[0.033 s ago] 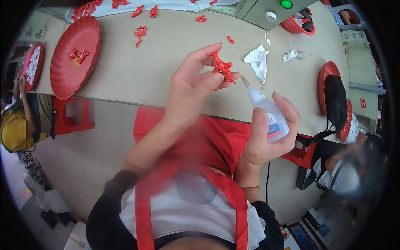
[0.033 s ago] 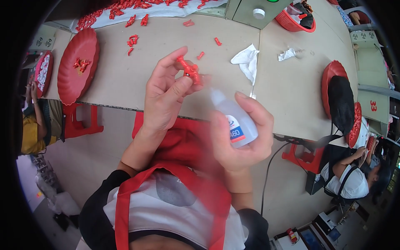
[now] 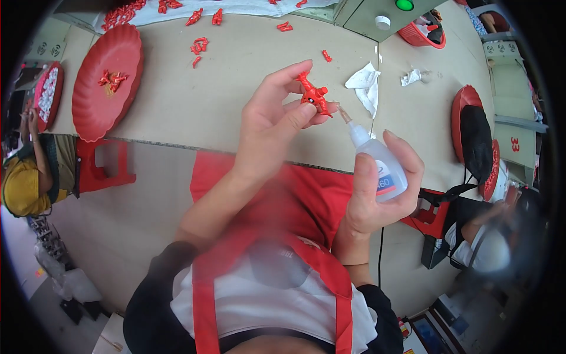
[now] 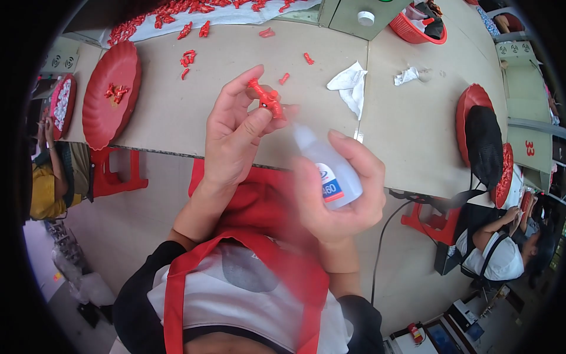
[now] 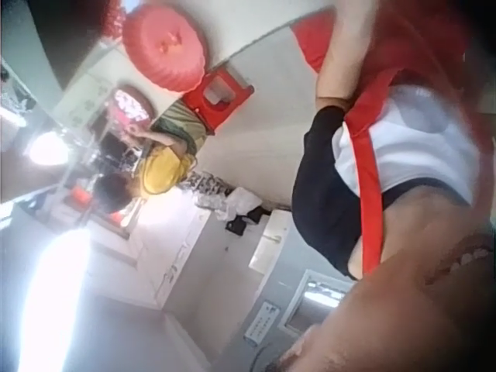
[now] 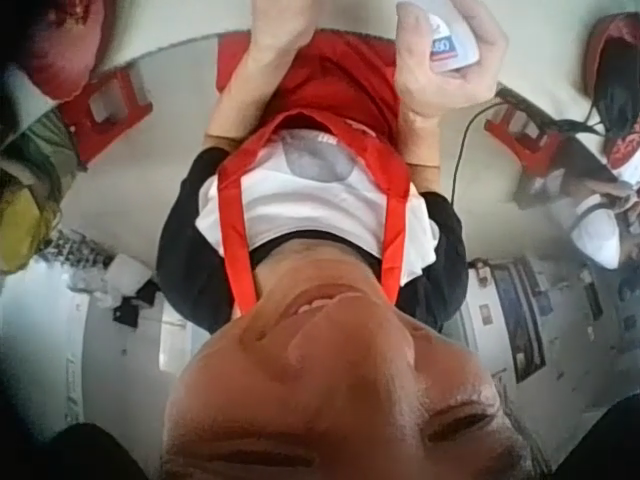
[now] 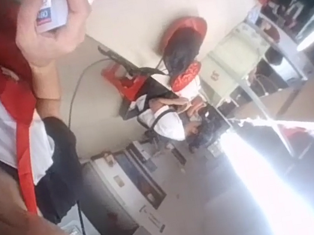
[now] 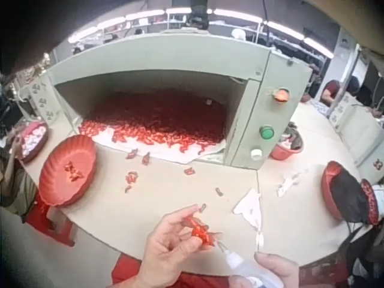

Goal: The person assembles plastic toy figures by applying glue from a squeeze bottle onto the toy components and joining the pieces together by hand.

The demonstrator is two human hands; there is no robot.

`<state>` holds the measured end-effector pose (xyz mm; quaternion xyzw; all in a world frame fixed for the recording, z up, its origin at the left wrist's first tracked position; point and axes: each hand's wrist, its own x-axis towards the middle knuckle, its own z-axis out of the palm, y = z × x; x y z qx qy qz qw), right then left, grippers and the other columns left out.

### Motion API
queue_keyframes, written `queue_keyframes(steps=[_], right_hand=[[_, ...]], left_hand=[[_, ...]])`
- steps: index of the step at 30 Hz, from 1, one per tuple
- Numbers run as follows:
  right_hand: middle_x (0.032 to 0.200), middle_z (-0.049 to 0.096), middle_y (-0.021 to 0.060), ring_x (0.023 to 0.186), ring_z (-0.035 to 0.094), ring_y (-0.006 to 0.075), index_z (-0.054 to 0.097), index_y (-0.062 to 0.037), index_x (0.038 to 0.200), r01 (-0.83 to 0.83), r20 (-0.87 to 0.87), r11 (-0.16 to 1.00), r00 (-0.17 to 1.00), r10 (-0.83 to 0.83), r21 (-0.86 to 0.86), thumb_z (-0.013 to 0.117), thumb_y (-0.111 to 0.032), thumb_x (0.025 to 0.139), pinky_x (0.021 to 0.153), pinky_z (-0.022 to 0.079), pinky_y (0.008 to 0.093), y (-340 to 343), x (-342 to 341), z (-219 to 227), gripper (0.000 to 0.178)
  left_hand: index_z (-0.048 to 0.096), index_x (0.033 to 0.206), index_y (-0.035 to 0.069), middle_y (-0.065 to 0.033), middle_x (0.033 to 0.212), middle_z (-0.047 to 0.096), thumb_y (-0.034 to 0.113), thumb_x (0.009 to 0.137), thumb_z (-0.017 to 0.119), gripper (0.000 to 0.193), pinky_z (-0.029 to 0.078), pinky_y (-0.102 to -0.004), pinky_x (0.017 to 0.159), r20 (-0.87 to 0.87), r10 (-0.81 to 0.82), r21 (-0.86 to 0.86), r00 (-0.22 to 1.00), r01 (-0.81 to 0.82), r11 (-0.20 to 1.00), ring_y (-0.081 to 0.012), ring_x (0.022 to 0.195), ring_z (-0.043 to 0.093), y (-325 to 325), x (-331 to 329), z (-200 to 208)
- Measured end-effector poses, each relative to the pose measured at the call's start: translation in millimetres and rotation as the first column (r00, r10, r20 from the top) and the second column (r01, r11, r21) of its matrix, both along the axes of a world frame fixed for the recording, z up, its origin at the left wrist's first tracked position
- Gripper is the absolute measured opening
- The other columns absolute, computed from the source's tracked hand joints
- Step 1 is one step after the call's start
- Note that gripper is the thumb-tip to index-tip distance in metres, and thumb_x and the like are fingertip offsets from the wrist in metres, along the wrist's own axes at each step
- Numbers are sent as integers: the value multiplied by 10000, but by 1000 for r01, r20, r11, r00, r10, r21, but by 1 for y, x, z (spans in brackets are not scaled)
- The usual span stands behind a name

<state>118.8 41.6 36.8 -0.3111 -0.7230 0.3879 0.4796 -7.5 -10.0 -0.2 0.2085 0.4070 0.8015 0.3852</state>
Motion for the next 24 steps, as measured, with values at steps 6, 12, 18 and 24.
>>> queue_keyframes(steps=[6,12,18,24], right_hand=[[932,571,105,747,565,133,546,21,1005,-68,20,993,998,66,92,701,-68,703,651,451,220,-4,-5,-2,351],[930,592,124,719,582,142,542,35,1001,-137,65,969,990,127,204,705,-64,701,624,465,221,-4,-9,-1,355],[755,614,114,570,590,199,554,8,941,-119,9,963,993,121,240,770,-54,598,513,472,261,-5,-18,0,410],[776,624,110,559,580,198,554,7,937,-137,-13,952,989,147,274,768,-50,599,498,466,261,-3,-20,1,404]], left_hand=[[367,1220,-9,-114,1026,480,-23,848,488,391,510,-305,781,-144,109,84,984,-98,992,-281,943,595,2,3,-9],[362,1212,-9,-131,1025,483,-56,851,471,379,507,-336,789,-297,258,184,919,-210,960,-294,953,587,3,7,-11],[376,1197,-1,-138,1026,477,-86,839,464,378,509,-368,790,-308,329,239,893,-262,935,-306,951,579,1,7,-13],[382,1186,-1,-141,1041,459,-92,835,461,371,508,-376,802,-388,344,256,855,-258,931,-289,942,572,1,6,-16]])
